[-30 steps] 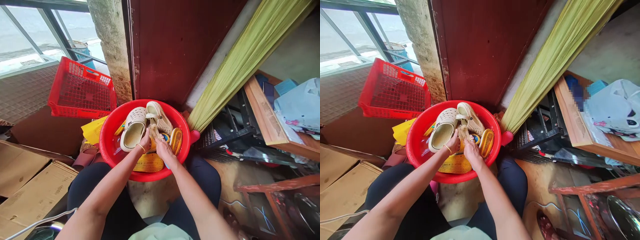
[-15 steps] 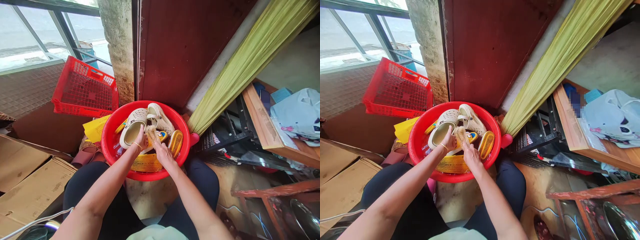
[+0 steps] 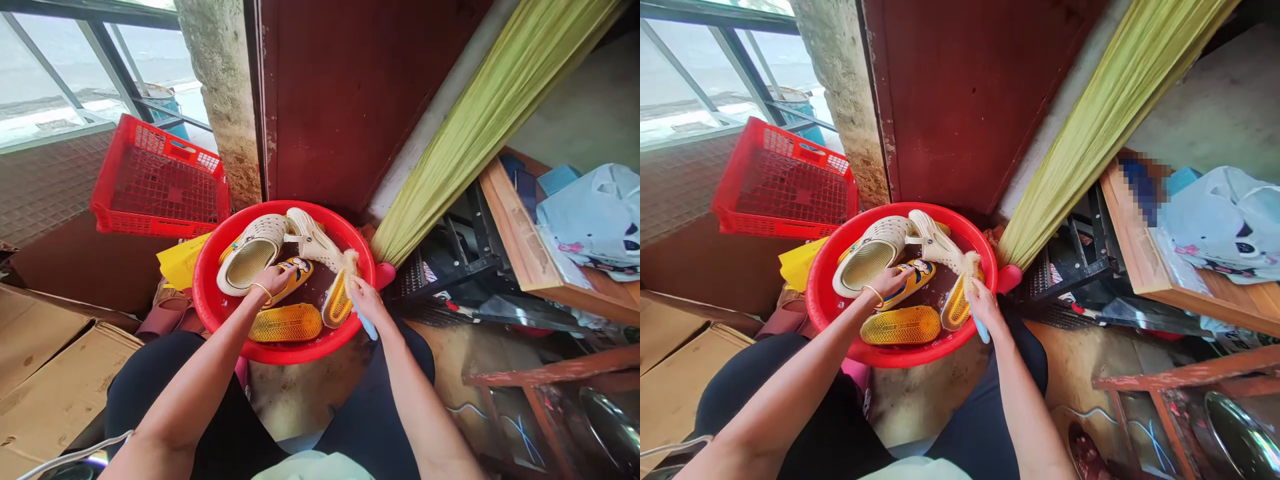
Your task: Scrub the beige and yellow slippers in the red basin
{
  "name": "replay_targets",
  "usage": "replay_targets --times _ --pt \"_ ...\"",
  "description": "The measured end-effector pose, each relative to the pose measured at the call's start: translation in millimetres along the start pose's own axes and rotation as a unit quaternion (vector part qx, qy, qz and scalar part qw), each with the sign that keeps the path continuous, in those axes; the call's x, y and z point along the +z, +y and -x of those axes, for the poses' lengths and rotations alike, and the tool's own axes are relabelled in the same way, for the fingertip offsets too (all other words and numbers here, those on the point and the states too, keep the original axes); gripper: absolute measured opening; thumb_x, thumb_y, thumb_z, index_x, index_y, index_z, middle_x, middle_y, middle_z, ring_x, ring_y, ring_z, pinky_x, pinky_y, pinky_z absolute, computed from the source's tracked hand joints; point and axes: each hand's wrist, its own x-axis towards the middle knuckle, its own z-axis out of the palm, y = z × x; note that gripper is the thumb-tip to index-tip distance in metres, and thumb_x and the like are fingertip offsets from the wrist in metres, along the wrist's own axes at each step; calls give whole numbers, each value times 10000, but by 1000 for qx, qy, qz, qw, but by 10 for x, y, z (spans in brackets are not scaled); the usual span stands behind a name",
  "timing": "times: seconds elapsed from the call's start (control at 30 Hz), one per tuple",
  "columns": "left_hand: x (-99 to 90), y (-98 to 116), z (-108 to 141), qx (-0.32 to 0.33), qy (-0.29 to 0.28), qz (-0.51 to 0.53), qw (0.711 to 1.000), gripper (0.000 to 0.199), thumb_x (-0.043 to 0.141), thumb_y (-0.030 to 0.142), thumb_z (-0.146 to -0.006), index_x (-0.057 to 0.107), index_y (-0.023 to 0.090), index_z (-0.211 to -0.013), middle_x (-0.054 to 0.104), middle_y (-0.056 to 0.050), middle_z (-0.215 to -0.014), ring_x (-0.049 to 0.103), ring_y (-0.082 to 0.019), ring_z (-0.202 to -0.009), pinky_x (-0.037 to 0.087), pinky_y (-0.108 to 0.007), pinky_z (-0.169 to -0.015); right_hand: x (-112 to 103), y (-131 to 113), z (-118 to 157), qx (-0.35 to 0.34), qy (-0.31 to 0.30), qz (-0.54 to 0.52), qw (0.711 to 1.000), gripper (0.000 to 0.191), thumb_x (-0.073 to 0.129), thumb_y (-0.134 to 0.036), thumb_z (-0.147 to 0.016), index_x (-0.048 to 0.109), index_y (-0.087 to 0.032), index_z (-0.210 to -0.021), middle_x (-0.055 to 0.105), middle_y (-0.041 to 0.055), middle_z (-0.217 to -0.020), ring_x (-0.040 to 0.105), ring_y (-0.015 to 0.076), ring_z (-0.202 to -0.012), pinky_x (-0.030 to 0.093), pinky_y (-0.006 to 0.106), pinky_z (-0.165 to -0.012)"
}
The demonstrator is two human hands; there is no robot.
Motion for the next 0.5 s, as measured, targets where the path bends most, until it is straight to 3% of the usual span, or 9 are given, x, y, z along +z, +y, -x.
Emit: replay_targets --times 0.07,0.13,0.2,0.27,0.33,0.4,0.5 --pt "-20 66 134 67 47 -142 986 232 790 361 -748 608 216 -732 716 -134 -904 595 -386 -1239 492 -331 -897 -145 55 -22 21 17 10 1000 536 565 -334 -967 516 -223 -1488 751 43 -910 664 120 -532 526 194 -471" --pt "97 88 314 167 75 -251 950 186 724 382 -816 656 228 -895 724 -125 -950 626 -369 -1190 489 -360 -936 -188 68 -25 34 23 -6 999 541 563 -336 -970 506 -219 -1495 758 48 -906 665 124 -530 530 198 -465" --pt "366 44 497 257 30 -290 921 278 681 405 -862 663 233 -1080 729 -121 -986 669 -331 -1105 486 -376 -978 -153 45 -10 38 25 -46 998 551 549 -338 -976 484 -216 -1509 757 51 -918 657 123 -506 521 202 -438" --pt "737 -60 635 309 -61 -326 891 379 655 387 -883 633 226 -1226 711 -139 -1184 652 -300 -1167 461 -372 -1049 -92 4 20 31 20 -95 995 558 542 -340 -978 468 -214 -1516 748 50 -931 653 121 -489 505 201 -410" --pt "1125 -186 699 300 -94 -379 871 626 676 377 -860 506 185 -1431 558 -188 -1469 510 -321 -1383 383 -404 -1154 -50 -25 57 20 11 -139 990 551 543 -343 -977 472 -212 -1507 731 35 -898 653 119 -489 486 188 -395" --pt "1446 -295 698 235 -80 -429 868 877 700 454 -831 341 113 -1555 361 -259 -1612 399 -377 -1471 362 -475 -1171 -47 -21 93 13 13 -165 986 541 549 -338 -972 482 -209 -1494 710 12 -847 656 115 -499 474 172 -397" --pt "1704 -394 645 175 -32 -483 858 1058 665 544 -833 144 78 -1627 167 -287 -1679 323 -421 -1506 362 -561 -1151 -91 16 133 14 36 -174 984 535 559 -315 -961 495 -203 -1480 691 -6 -799 666 116 -516 484 166 -420"
